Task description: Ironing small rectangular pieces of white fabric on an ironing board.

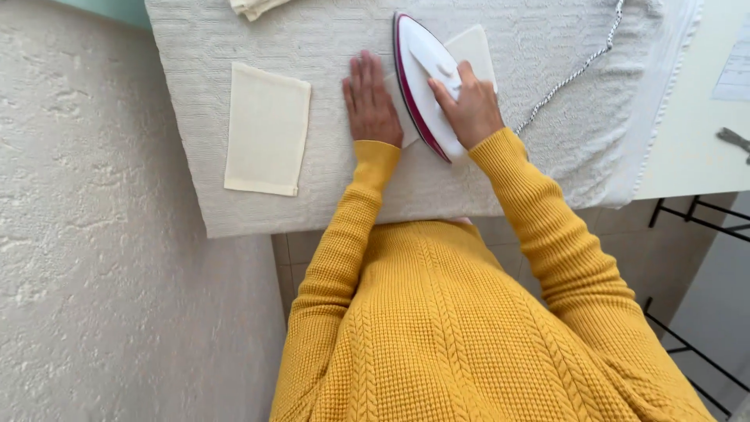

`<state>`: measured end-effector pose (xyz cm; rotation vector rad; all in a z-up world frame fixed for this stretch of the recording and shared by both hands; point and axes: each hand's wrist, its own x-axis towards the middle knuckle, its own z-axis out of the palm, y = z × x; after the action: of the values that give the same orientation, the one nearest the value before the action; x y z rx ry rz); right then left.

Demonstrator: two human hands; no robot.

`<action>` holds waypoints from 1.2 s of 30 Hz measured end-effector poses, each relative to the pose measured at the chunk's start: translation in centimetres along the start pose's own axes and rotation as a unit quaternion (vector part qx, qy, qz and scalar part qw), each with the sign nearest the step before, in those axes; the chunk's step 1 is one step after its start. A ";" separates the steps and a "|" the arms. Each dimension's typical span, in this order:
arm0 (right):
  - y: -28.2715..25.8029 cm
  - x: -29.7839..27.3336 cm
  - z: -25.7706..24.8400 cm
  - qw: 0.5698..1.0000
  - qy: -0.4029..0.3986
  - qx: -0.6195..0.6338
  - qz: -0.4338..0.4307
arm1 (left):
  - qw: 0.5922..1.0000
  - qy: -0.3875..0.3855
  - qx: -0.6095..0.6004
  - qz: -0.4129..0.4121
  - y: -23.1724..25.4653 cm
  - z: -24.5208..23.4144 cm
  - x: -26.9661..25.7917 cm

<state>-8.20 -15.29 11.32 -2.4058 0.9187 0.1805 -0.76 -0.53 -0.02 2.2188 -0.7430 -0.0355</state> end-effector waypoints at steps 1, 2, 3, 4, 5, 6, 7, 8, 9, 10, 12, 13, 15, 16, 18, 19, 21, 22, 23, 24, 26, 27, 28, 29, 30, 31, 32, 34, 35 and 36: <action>0.5 0.3 -0.2 1.000 0.022 0.002 -0.008 | 1.000 -0.006 0.017 0.014 0.3 0.6 0.6; 1.2 1.0 -0.4 1.000 0.027 0.001 -0.012 | 1.000 0.000 0.016 0.017 0.7 1.4 1.0; 1.9 1.4 -0.6 0.999 0.038 0.001 -0.017 | 0.999 -0.028 0.036 0.028 1.2 2.1 1.1; 2.7 1.7 -0.6 0.999 0.048 0.001 -0.022 | 0.996 -0.055 0.057 0.038 1.6 2.9 1.1; 2.2 1.9 -1.3 0.999 0.042 0.000 -0.020 | 0.996 -0.059 0.056 0.033 2.3 2.6 1.3; 1.7 2.0 -1.8 1.000 0.028 0.006 0.004 | 0.990 -0.107 0.090 0.026 2.9 2.4 1.4; 1.3 2.1 -2.4 0.999 0.015 0.013 0.030 | 0.980 -0.157 0.122 0.022 3.5 2.2 1.5; 2.5 1.1 -2.1 0.999 0.011 0.012 0.036 | 0.979 -0.163 0.121 0.021 3.8 1.8 0.8; 3.7 1.0 -2.1 0.999 0.027 0.009 0.021 | 0.971 -0.194 0.135 0.017 3.9 1.7 1.4; 4.7 1.0 -2.2 0.999 0.042 0.006 0.006 | 0.963 -0.224 0.150 0.014 4.1 1.6 2.1; 5.6 3.1 -2.2 0.998 0.062 -0.008 -0.031 | 0.964 -0.219 0.149 0.006 3.8 1.9 3.2; 6.3 2.9 -2.0 0.996 0.076 -0.022 -0.052 | 0.963 -0.230 0.143 0.000 3.8 1.9 2.6; 3.4 2.7 -3.9 0.999 0.050 -0.004 -0.004 | 0.964 -0.223 0.144 0.004 3.6 2.4 2.0; 1.9 2.5 -5.0 0.999 0.029 0.013 0.042 | 0.966 -0.212 0.145 0.011 3.6 2.6 1.7; 1.9 1.6 -5.3 0.996 0.012 0.031 0.081 | 0.967 -0.208 0.146 0.011 3.4 2.6 1.1; 1.8 1.7 -5.7 0.992 -0.004 0.045 0.114 | 0.969 -0.198 0.146 0.009 3.3 2.7 1.6; 4.8 3.3 -4.5 0.997 0.023 0.031 0.072 | 0.968 -0.202 0.149 0.005 3.5 2.2 2.5; 6.4 3.6 -3.7 0.998 0.044 0.015 0.034 | 0.966 -0.213 0.150 -0.001 3.7 1.9 2.4; 7.0 3.2 -3.5 0.998 0.039 0.015 0.039 | 0.964 -0.219 0.149 -0.004 3.7 1.9 2.0; 7.6 2.9 -3.3 0.998 0.057 0.009 -0.002 | 0.964 -0.218 0.152 -0.002 3.8 1.8 1.6; 8.3 2.5 -3.3 0.996 0.082 0.003 -0.043 | 0.965 -0.213 0.153 0.005 3.6 2.3 1.1; 8.4 2.9 -3.5 0.997 0.074 0.004 -0.027 | 0.971 -0.191 0.146 0.011 3.2 3.0 1.5; 8.5 3.3 -3.7 0.998 0.065 0.006 -0.010 | 0.976 -0.168 0.138 0.018 2.8 3.6 1.8; 6.9 3.8 -4.6 0.998 0.064 0.007 -0.010 | 0.976 -0.169 0.139 0.017 3.0 3.1 2.2; 5.4 4.1 -5.4 0.999 0.042 0.013 0.030 | 0.975 -0.168 0.143 0.015 3.1 2.7 2.4; 4.1 3.9 -6.1 0.997 0.017 0.017 0.075 | 0.974 -0.172 0.144 0.012 3.5 2.3 2.0; 5.3 3.2 -5.6 0.997 0.011 0.016 0.080 | 0.974 -0.178 0.143 0.009 3.6 2.3 1.2; 7.1 2.4 -4.7 0.999 0.037 0.014 0.036 | 0.976 -0.166 0.143 0.011 3.3 2.2 0.5; 8.7 2.9 -4.8 0.999 0.044 0.014 0.027 | 0.977 -0.155 0.144 0.014 2.6 2.8 1.1; 10.3 3.4 -4.9 0.998 0.062 0.004 -0.005 | 0.986 -0.105 0.128 0.026 1.8 3.4 1.8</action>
<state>-12.61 -26.24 9.74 -2.4353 0.9605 0.0242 -0.99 -4.66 -0.78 2.4649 -0.9660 -0.1596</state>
